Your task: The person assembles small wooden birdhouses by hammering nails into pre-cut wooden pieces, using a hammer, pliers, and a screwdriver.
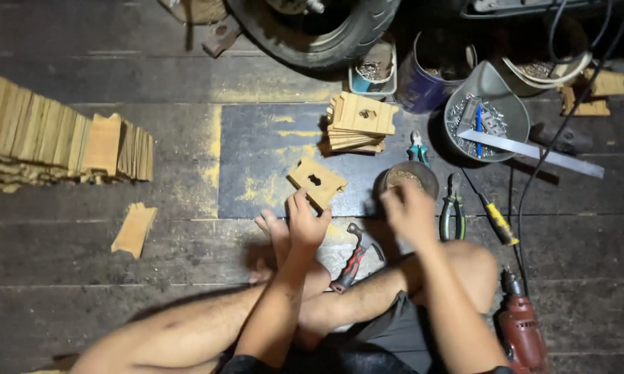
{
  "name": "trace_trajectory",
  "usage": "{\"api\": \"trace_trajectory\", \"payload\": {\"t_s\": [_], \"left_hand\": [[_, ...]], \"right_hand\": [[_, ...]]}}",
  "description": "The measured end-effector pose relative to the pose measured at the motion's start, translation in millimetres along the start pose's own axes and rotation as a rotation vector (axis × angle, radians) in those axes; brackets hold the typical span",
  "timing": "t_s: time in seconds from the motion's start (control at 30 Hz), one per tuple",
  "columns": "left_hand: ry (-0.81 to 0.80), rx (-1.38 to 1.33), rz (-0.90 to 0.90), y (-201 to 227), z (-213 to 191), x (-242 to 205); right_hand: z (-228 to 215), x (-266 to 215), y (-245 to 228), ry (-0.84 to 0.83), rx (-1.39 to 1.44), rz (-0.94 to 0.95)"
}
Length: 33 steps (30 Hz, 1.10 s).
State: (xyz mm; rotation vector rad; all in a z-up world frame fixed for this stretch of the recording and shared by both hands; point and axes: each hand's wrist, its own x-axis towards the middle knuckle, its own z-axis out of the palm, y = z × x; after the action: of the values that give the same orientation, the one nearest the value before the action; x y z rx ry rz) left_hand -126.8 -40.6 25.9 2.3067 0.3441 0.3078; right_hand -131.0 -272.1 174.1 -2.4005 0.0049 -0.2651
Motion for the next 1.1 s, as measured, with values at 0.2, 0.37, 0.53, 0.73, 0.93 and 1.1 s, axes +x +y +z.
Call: {"api": "trace_trajectory", "payload": {"t_s": [0.2, 0.37, 0.53, 0.73, 0.93, 1.1], "left_hand": [[-0.193, 0.412, -0.122, -42, -14, 20], [-0.312, 0.254, 0.112, -27, -68, 50], [0.062, 0.159, 0.503, -77, -40, 68], [0.113, 0.133, 0.622, -77, -49, 76], [0.219, 0.082, 0.566, -75, -41, 66], [0.271, 0.1, 0.534, -67, -48, 60]], "right_hand": [[-14, 44, 83, -0.288, -0.412, 0.133], [24, 65, 105, -0.61, -0.571, 0.186], [47, 74, 128, -0.66, -0.717, 0.202], [42, 76, 117, -0.703, -0.696, 0.168], [15, 74, 68, -0.78, -0.622, 0.244], [-14, 79, 4, -0.784, -0.534, 0.294]]}}
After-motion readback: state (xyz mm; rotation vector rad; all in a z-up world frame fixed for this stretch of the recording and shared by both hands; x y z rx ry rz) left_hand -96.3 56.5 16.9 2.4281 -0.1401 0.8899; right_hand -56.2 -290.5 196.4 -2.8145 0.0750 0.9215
